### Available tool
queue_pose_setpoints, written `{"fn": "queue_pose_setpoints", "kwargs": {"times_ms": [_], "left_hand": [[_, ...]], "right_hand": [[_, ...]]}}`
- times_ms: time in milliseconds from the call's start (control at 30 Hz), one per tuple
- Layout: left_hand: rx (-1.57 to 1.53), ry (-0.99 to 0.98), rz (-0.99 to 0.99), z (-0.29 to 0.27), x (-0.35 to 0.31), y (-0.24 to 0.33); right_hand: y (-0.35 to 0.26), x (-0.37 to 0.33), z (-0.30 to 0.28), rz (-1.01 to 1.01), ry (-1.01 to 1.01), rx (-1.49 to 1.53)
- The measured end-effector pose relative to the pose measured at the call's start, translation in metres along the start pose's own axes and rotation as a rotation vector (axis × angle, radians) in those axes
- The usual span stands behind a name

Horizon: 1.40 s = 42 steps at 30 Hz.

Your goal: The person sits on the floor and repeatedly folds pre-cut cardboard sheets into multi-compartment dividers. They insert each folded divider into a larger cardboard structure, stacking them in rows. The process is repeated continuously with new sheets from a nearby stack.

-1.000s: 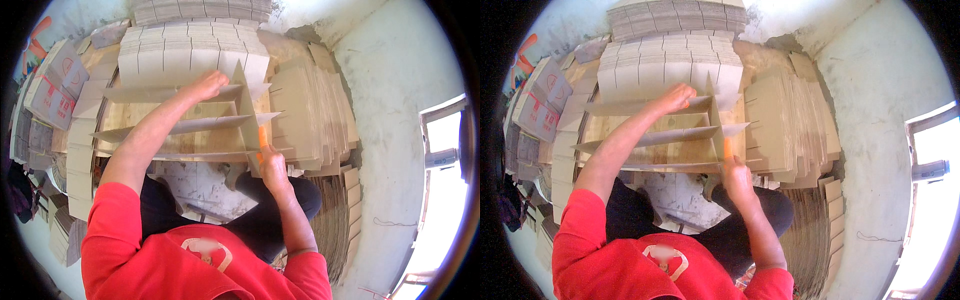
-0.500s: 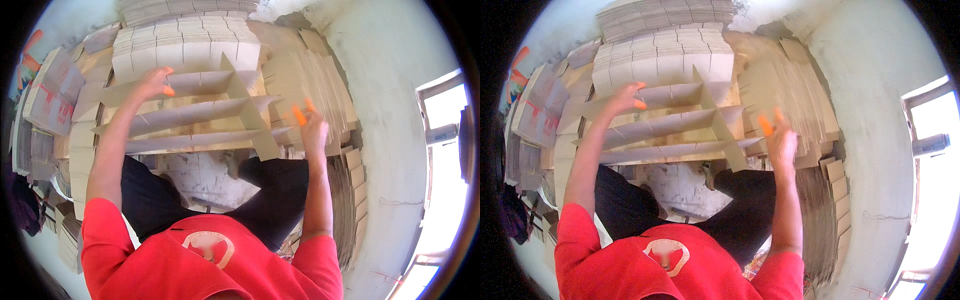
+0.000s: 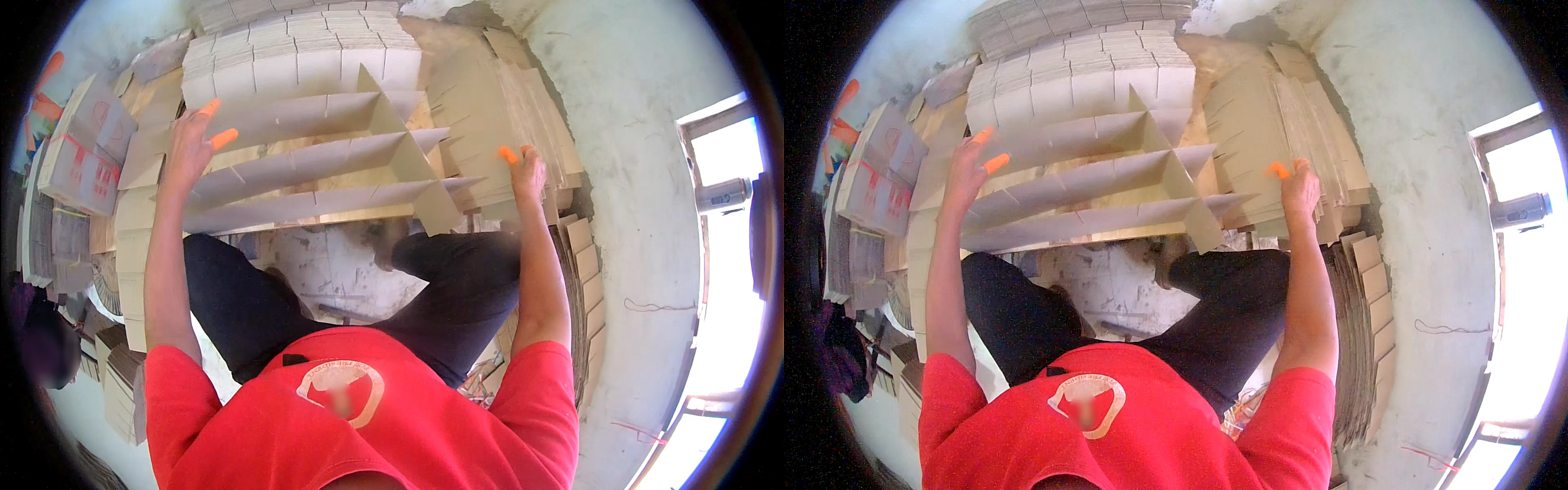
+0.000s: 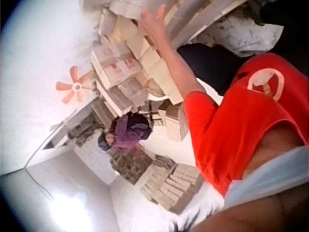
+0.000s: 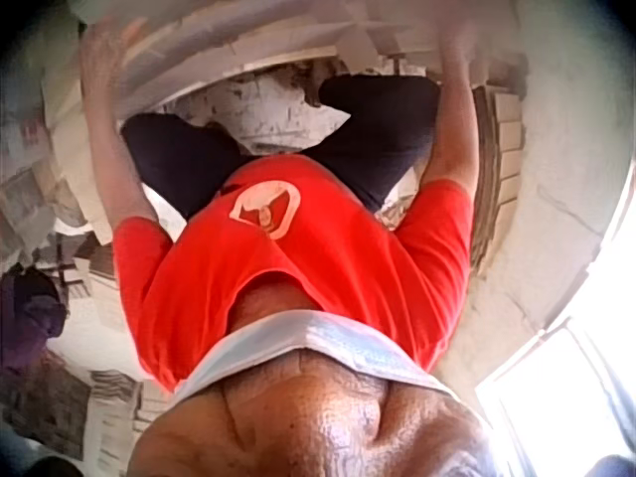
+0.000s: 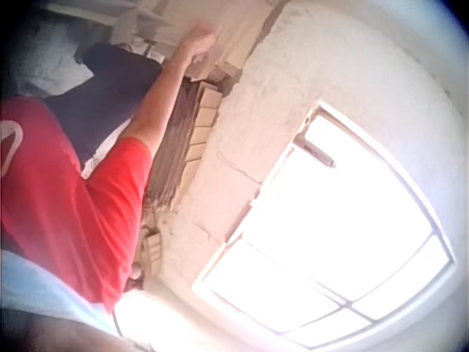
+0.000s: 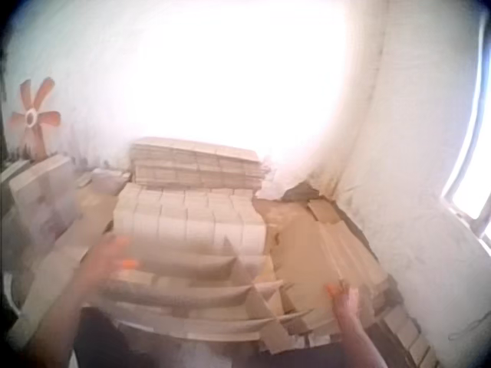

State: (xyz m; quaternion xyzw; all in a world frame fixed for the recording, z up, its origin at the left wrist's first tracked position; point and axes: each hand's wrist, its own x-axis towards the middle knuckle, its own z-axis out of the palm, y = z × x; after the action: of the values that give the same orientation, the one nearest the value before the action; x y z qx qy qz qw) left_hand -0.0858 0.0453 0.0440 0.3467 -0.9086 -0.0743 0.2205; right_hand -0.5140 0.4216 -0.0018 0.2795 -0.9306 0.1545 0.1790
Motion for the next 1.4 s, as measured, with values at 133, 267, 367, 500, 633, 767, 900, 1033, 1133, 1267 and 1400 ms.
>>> {"fn": "queue_pose_setpoints", "kwargs": {"times_ms": [133, 267, 367, 500, 633, 767, 900, 1033, 1133, 1267, 1400], "left_hand": [[-0.33, -0.032, 0.015, -0.006, -0.037, 0.036], [-0.362, -0.121, 0.009, 0.004, -0.058, 0.072], [-0.322, -0.173, 0.108, 0.013, -0.065, 0.08], [-0.211, -0.324, 0.075, 0.014, -0.064, 0.09], [-0.16, -0.421, 0.124, 0.026, -0.053, 0.08], [-0.226, -0.431, 0.172, 0.028, -0.057, 0.075], [-0.254, -0.45, 0.186, 0.029, -0.059, 0.078], [-0.289, -0.325, 0.261, 0.036, -0.067, 0.078], [-0.231, -0.378, 0.253, 0.041, -0.065, 0.075], [-0.228, -0.337, 0.275, 0.04, -0.066, 0.076], [-0.313, -0.422, 0.261, 0.037, -0.055, 0.078]], "right_hand": [[-0.011, 0.0, -0.014, 0.053, 0.008, 0.07], [-0.013, 0.002, -0.014, 0.02, -0.058, 0.183], [-0.031, 0.002, -0.032, 0.085, 0.004, 0.208], [-0.048, 0.003, -0.069, 0.06, 0.202, 0.256], [-0.107, -0.012, -0.122, -0.153, 0.222, 0.569], [-0.146, -0.045, -0.146, -0.109, -0.175, 0.734], [-0.162, -0.067, -0.149, -0.176, -0.334, 0.825], [-0.161, -0.073, -0.132, -0.275, -0.321, 0.792], [-0.164, -0.078, -0.128, -0.268, -0.357, 0.741], [-0.168, -0.08, -0.126, -0.233, -0.423, 0.738], [-0.165, -0.083, -0.113, -0.381, -0.324, 0.715]]}}
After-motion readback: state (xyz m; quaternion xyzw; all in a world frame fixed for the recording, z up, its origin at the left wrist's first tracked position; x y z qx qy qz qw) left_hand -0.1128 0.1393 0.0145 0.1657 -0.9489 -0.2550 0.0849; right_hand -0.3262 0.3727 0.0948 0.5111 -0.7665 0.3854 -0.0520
